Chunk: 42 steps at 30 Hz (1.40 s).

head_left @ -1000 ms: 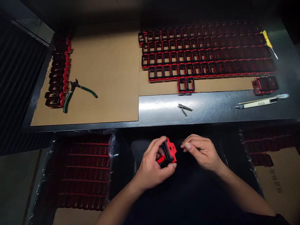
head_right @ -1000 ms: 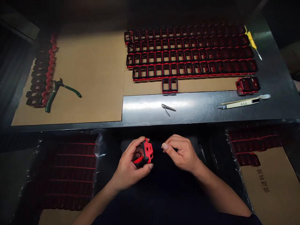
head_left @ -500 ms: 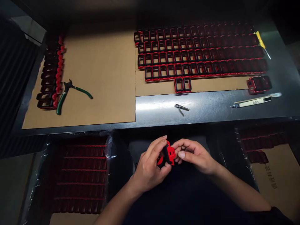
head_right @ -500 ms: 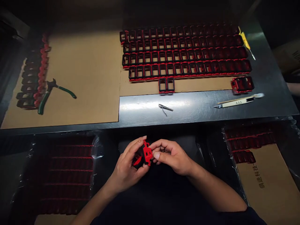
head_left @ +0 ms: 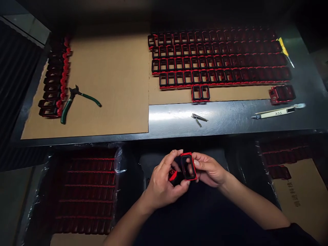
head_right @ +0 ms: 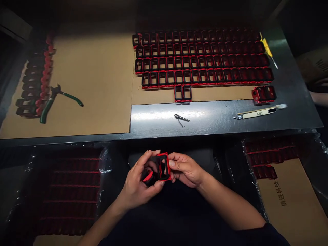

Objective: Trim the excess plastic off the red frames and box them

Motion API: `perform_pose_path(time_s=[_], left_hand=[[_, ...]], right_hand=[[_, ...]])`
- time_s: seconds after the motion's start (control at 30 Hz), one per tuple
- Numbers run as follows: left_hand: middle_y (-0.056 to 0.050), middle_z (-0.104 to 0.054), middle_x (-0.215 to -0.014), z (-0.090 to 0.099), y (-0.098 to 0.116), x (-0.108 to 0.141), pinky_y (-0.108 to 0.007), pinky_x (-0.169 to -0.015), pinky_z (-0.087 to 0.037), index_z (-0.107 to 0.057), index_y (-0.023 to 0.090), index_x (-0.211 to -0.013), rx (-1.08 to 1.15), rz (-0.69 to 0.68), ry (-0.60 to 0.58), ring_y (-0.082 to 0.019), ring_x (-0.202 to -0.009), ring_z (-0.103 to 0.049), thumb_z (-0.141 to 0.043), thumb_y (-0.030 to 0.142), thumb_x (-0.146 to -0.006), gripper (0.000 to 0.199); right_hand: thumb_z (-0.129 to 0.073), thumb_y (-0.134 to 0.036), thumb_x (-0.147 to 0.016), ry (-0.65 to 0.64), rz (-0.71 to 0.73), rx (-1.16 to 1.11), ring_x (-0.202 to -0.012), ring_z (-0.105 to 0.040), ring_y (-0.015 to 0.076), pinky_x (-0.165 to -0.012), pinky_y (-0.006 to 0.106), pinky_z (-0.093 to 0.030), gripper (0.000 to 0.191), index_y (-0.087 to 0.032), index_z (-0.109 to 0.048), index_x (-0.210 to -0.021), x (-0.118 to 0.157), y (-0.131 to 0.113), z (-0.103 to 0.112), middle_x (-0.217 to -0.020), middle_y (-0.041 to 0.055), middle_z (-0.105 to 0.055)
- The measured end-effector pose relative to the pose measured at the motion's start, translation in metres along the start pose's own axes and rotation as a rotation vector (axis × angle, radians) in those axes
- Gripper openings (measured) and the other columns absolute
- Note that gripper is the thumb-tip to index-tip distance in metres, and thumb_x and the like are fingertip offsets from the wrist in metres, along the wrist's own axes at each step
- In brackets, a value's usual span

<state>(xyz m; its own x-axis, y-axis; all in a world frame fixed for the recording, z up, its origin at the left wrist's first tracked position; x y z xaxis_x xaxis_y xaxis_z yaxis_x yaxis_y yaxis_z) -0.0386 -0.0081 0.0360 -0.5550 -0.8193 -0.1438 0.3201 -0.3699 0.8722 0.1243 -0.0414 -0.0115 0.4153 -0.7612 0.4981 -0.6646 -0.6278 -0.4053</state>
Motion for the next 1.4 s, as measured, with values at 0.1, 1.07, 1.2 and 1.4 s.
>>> perform_pose_path(time_s=[0.1,1.07,1.2,1.4], left_hand=[[-0.015,-0.06,-0.135,-0.001,0.0,0.0,-0.032,-0.074,-0.062,-0.025,0.027,-0.153,0.059,0.006,0.036,-0.014,-0.077,-0.065,-0.069,0.019,-0.079,0.087],[-0.015,-0.062,-0.129,-0.014,-0.019,0.003,-0.033,-0.078,-0.059,-0.039,0.021,-0.147,0.309,0.351,-0.22,-0.016,-0.081,-0.064,-0.073,0.029,-0.079,0.076],[-0.013,-0.068,-0.113,-0.015,-0.022,0.002,-0.038,-0.09,-0.056,-0.048,0.015,-0.139,0.519,0.495,-0.249,-0.02,-0.091,-0.067,-0.072,0.048,-0.082,0.07],[-0.016,-0.063,-0.127,-0.016,-0.021,0.002,-0.039,-0.085,-0.061,-0.046,0.021,-0.14,0.318,0.296,-0.159,-0.024,-0.096,-0.07,-0.081,0.048,-0.076,0.078]], right_hand=[[-0.089,-0.041,-0.073,-0.037,-0.043,-0.094,-0.051,-0.061,0.0086,-0.043,0.016,-0.051,0.041,-0.015,-0.069,-0.097,-0.004,0.006,0.003,-0.067,-0.0011,-0.069],[-0.082,-0.02,-0.081,0.094,0.744,1.009,-0.074,-0.066,0.0144,-0.069,0.028,-0.055,0.012,-0.021,-0.075,-0.09,0.017,-0.026,-0.017,-0.082,0.0019,-0.071],[-0.076,-0.013,-0.084,0.075,0.894,1.158,-0.078,-0.066,0.0182,-0.071,0.033,-0.057,0.011,-0.022,-0.074,-0.091,0.018,-0.025,-0.021,-0.081,0.0036,-0.072],[-0.079,-0.017,-0.082,0.133,0.845,1.122,-0.072,-0.065,0.0158,-0.066,0.029,-0.055,0.01,-0.021,-0.074,-0.089,0.02,-0.026,-0.021,-0.08,0.0032,-0.072]])
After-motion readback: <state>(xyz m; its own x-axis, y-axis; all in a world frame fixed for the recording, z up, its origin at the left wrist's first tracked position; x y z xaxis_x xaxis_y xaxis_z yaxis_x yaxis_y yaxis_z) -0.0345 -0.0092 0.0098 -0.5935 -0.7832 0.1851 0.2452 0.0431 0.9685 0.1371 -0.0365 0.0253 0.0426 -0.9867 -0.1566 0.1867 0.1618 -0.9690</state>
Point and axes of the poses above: each hand's wrist, its own x-axis away from the middle knuckle, its own z-axis out of the back of the hand, y = z × x, the point moved 3 cm from there along -x, towards the middle knuckle
